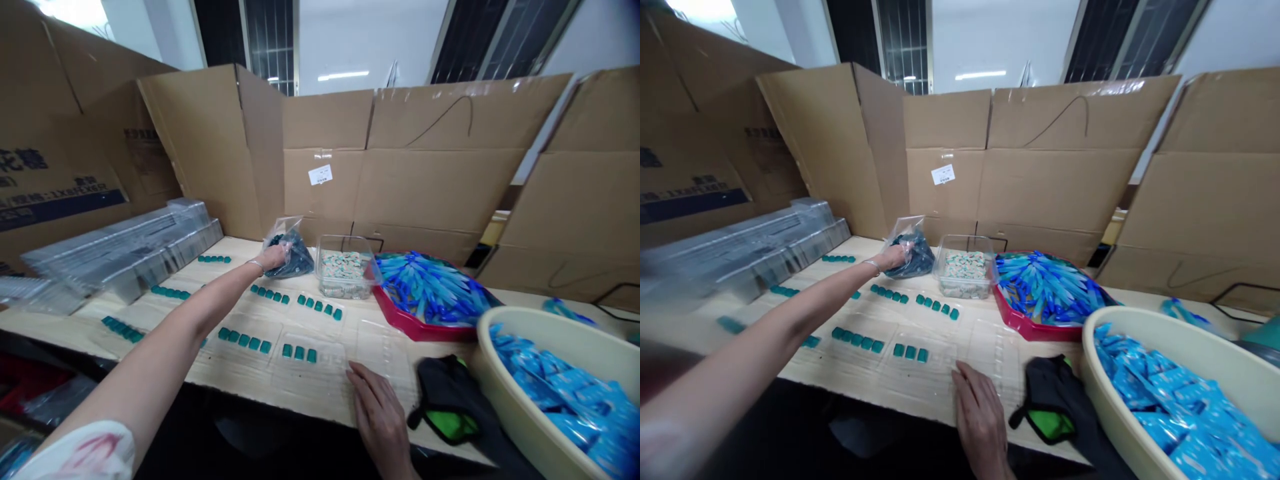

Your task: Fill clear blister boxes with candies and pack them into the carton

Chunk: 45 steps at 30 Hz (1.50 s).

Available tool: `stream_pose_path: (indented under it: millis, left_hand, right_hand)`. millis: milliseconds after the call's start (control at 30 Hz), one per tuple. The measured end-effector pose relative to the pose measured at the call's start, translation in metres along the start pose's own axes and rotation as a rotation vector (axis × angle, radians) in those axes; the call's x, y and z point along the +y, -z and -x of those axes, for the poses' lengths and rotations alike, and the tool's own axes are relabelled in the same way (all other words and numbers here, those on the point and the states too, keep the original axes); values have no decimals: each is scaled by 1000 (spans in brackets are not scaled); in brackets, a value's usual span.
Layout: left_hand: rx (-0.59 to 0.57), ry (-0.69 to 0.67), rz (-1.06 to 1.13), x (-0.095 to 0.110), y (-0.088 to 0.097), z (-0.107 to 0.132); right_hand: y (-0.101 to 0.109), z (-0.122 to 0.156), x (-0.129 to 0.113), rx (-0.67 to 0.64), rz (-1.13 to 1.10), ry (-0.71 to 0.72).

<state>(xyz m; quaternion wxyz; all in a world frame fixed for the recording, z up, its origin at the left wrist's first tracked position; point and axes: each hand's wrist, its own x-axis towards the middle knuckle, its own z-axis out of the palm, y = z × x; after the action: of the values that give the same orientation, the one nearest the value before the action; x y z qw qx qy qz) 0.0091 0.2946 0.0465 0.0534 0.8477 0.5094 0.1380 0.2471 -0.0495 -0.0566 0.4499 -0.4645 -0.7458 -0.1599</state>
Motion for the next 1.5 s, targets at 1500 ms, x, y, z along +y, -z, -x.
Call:
stream_pose_path:
  millis: [1500]
  left_hand:
    - [-104,290,1807,183,-38,237]
  right_hand:
    - [-11,-67,-38,137,-939,-1021]
